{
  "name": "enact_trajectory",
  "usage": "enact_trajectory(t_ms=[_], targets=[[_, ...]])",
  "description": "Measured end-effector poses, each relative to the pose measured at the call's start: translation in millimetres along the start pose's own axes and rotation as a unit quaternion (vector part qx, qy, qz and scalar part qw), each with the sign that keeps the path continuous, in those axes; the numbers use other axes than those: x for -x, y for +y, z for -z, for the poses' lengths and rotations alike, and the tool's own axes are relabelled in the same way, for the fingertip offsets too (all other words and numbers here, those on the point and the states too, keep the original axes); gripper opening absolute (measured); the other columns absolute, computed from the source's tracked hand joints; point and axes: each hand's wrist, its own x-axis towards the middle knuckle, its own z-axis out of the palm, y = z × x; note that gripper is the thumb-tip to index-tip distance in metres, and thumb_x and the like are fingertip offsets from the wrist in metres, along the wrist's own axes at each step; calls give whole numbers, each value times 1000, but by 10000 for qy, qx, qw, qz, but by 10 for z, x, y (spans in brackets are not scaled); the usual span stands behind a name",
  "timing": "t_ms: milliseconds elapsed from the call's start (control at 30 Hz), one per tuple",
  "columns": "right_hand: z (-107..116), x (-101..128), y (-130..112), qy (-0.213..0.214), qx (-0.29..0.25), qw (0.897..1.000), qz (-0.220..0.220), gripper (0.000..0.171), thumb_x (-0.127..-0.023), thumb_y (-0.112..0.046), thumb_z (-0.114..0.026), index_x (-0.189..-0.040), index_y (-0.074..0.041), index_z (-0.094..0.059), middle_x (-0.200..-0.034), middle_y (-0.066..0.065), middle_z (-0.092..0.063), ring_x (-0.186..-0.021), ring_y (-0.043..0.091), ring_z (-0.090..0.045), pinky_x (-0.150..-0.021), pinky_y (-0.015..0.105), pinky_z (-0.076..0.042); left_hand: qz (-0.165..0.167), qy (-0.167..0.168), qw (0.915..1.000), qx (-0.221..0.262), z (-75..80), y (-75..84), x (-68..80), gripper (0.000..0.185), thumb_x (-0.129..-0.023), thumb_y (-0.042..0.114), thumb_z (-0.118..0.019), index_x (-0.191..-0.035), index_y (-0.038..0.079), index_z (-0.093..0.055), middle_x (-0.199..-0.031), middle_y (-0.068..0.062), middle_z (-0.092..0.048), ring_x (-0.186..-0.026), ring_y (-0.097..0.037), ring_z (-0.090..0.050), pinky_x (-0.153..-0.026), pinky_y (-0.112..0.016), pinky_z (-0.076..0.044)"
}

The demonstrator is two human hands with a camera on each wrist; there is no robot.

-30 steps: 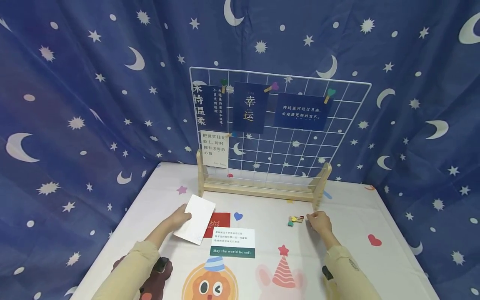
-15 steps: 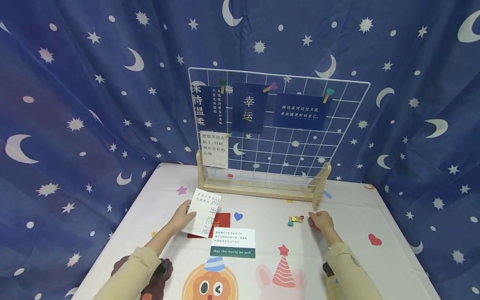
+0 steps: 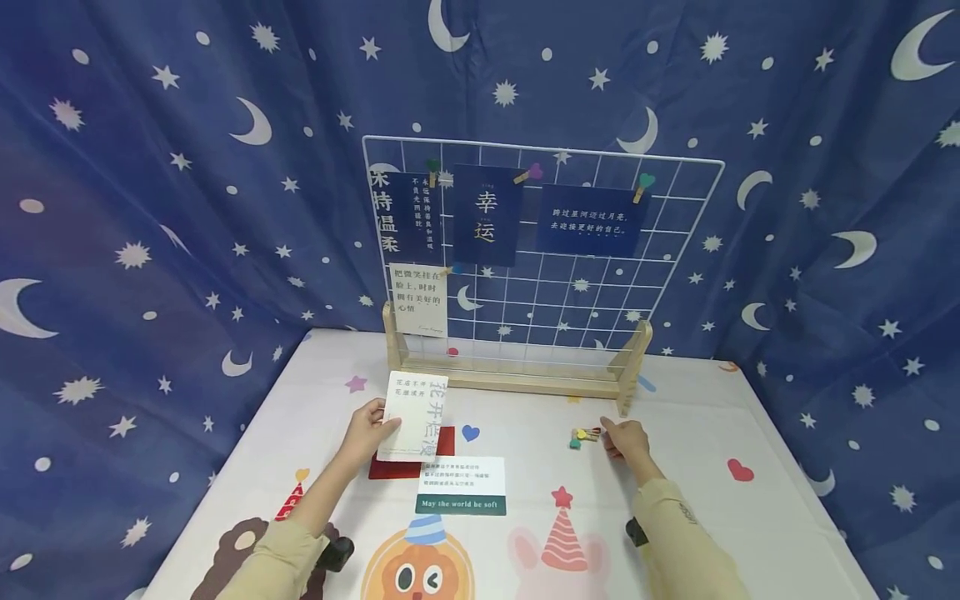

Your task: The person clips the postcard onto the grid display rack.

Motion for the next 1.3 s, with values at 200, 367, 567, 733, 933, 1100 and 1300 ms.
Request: enact_trajectory(t_ms=[200, 367, 567, 733, 933, 1100, 1300], targets=[[-104, 37, -53, 142, 350, 9992, -127, 47, -91, -40, -52, -71, 2, -61, -53, 1, -56, -44, 8, -50, -43, 21, -45, 37, 189, 9996, 186, -50, 15, 25, 24, -89, -2, -57, -111, -10, -53, -104, -28, -66, -78, -21, -70, -64, -24, -57], [-137, 50, -89, 169, 745, 9969, -207, 52, -91, -45, -50, -68, 1, -58, -49, -1, -51, -43, 9, -47, -43, 20, -40, 54, 314, 9987, 398, -106, 31, 30, 23, -88, -5, -58, -109, -11, -53, -103, -30, -65, -75, -17, -69, -62, -23, -56], [-153, 38, -69, 117, 894, 9947, -488, 44, -91, -38, -53, -75, 2, -56, -48, -4, -46, -43, 7, -42, -43, 18, -36, 113, 354, 9971, 657, -180, 58, 8, 25, -87, -5, -59, -111, -11, -53, -103, -28, -66, -77, -16, -69, -64, -22, -56], [-151, 39, -53, 42, 832, 9950, -544, 37, -90, -33, -54, -70, -2, -54, -48, -4, -46, -43, 6, -42, -43, 17, -36, 125, 389, 9971, 647, -211, 74, -4, 25, -87, -5, -59, -111, -10, -54, -101, -27, -66, -75, -14, -68, -64, -21, -56], [-97, 61, -65, -112, -354, 9981, -483, 30, -86, -23, -56, -84, 7, -57, -55, -3, -51, -49, 6, -46, -48, 17, -41, 90, 348, 9973, 644, -231, 92, -31, 24, -88, -4, -58, -111, -9, -54, -104, -27, -66, -73, -14, -68, -62, -22, -55], [-49, 11, -50, -441, -1638, 9833, -662, 29, -86, -14, -56, -99, 12, -54, -59, -4, -54, -53, 5, -51, -52, 15, -46, 171, 302, 9972, 663, -240, 110, -38, 22, -88, -2, -59, -109, -8, -55, -103, -25, -67, -74, -13, -67, -63, -20, -54], [-64, 19, -20, -570, -1665, 9817, -725, 26, -90, -16, -55, -102, 7, -55, -64, -6, -55, -58, 3, -53, -55, 13, -47, 258, 298, 9965, 739, -282, 101, -43, 20, -88, -2, -60, -105, -11, -55, -96, -20, -68, -71, -7, -64, -64, -19, -53]])
